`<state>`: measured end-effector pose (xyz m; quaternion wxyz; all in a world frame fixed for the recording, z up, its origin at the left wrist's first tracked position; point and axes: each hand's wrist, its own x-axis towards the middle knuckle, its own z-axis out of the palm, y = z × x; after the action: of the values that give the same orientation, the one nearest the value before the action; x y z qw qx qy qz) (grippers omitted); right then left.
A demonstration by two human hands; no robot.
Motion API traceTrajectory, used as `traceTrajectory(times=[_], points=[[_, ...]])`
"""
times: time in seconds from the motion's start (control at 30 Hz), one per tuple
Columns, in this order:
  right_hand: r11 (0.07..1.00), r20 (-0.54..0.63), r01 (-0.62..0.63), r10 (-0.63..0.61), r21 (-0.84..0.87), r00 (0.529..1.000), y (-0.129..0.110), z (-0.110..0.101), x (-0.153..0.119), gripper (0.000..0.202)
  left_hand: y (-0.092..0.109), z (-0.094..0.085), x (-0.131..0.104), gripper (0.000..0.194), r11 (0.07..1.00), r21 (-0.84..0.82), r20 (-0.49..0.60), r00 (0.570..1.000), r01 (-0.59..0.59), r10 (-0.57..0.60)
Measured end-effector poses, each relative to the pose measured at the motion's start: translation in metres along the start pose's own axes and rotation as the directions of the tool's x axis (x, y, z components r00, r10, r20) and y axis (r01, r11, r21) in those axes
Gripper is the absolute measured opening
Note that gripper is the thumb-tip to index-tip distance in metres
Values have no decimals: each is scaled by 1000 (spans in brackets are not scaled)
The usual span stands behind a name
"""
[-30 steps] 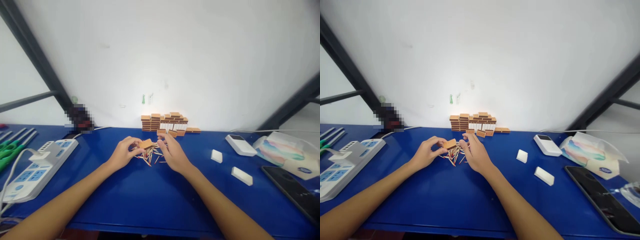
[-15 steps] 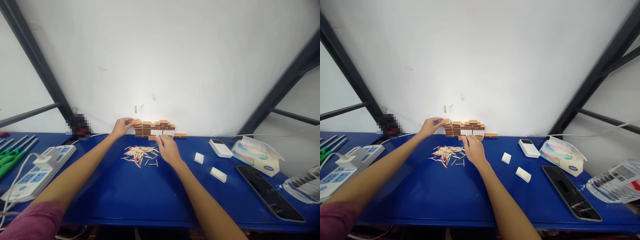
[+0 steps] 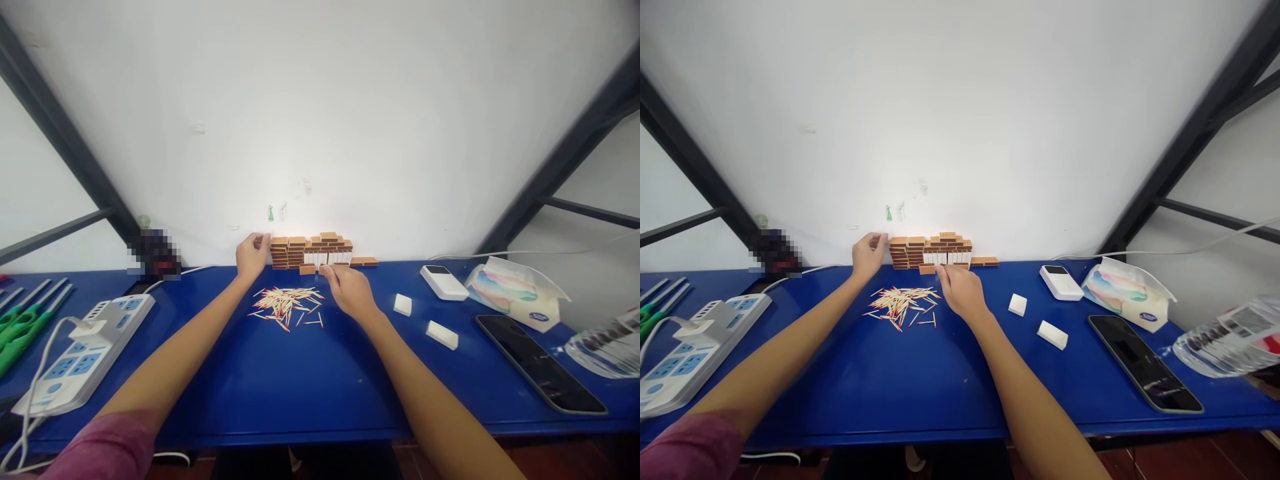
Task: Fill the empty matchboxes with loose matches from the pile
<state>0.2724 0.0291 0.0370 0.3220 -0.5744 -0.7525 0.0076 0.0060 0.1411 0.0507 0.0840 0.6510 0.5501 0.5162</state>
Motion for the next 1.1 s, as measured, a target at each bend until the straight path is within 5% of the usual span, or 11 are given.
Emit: traceTrajectory(times=[0.23, 0.43, 0.67, 0.87, 0.97, 1.1], points=[[999, 35, 5, -3, -51, 999, -7, 7, -2, 50, -14, 10, -18, 57, 986, -145, 50, 996, 78, -72], [997, 68, 26, -21, -72, 997, -10, 8, -4, 50, -7, 20, -17, 52, 987, -144, 48, 996, 76, -70], [991, 96, -30, 43, -131, 994, -6, -4, 4, 46, -6, -22, -43, 41, 1000, -26, 14, 1000, -7, 8], [910, 64, -276, 309, -309, 949, 52, -75, -15, 42, -21, -67, -78, 24, 980, 125, 82, 986, -157, 148], [789, 129, -367, 483, -492, 866, 79, -94, -45, 46, -27, -71, -83, 21, 966, 155, 86, 977, -208, 197], [717, 144, -388, 558, -579, 817, 82, -76, -71, 46, -18, -58, -91, 22, 919, 161, 100, 932, -361, 348]])
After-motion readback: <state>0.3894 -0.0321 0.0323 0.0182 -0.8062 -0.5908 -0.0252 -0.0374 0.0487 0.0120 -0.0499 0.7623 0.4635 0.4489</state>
